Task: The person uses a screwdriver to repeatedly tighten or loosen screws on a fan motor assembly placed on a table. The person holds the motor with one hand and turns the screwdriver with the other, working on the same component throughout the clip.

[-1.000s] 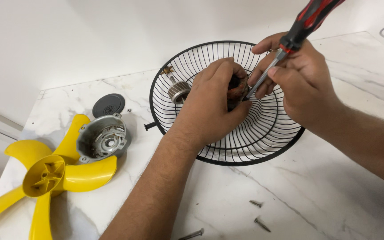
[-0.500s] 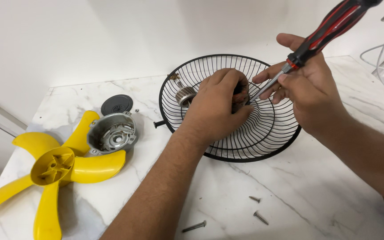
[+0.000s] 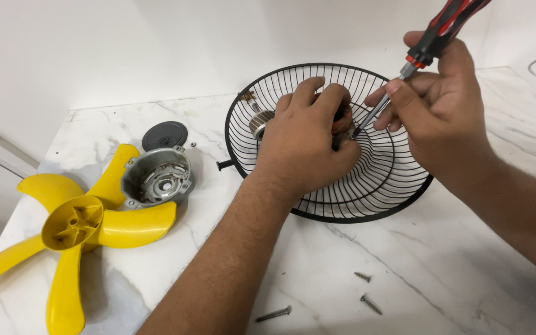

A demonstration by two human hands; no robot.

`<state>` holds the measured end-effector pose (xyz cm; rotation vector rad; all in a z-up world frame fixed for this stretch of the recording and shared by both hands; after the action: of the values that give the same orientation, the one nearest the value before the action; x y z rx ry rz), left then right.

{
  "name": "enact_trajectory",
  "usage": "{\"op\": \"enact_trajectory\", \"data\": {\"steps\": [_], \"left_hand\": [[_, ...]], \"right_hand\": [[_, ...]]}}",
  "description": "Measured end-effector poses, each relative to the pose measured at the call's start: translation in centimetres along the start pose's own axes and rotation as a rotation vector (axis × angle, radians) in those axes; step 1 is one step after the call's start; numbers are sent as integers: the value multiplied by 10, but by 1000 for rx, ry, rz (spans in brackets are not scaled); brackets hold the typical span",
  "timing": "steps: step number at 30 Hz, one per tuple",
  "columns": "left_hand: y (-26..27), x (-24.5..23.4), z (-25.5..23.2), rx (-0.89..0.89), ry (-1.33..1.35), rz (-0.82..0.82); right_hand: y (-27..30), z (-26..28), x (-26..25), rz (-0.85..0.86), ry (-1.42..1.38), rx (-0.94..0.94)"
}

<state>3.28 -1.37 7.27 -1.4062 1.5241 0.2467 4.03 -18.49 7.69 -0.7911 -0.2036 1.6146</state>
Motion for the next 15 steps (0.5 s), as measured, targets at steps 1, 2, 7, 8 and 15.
{"op": "enact_trajectory", "data": {"steps": [1,2,7,8,15], "left_hand": [[0,0,1,-2,8,-7],[0,0,2,-5,17,-15],[-1,1,4,0,-12,-58],[-1,2,6,-19,-5,-47],[-1,4,6,-36,-10,-38]], "right_hand": [[1,0,1,-2,-16,-9],[2,-1,0,-3,-33,-17],[4,-5,-2,-37,-54,-36],[5,-5,-2,-47,-58,-41],[5,-2,-2,-26,-18,-157]]}}
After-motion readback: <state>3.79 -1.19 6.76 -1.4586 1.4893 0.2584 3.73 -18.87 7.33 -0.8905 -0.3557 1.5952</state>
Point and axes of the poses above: each hand's wrist, its own y-axis away from the middle knuckle, its own x-axis out of the palm, z = x × y, the point moved 8 cm from there along -y, towards the middle knuckle, and after that the axes turned 1 degree about z, right-handed, at the moved point
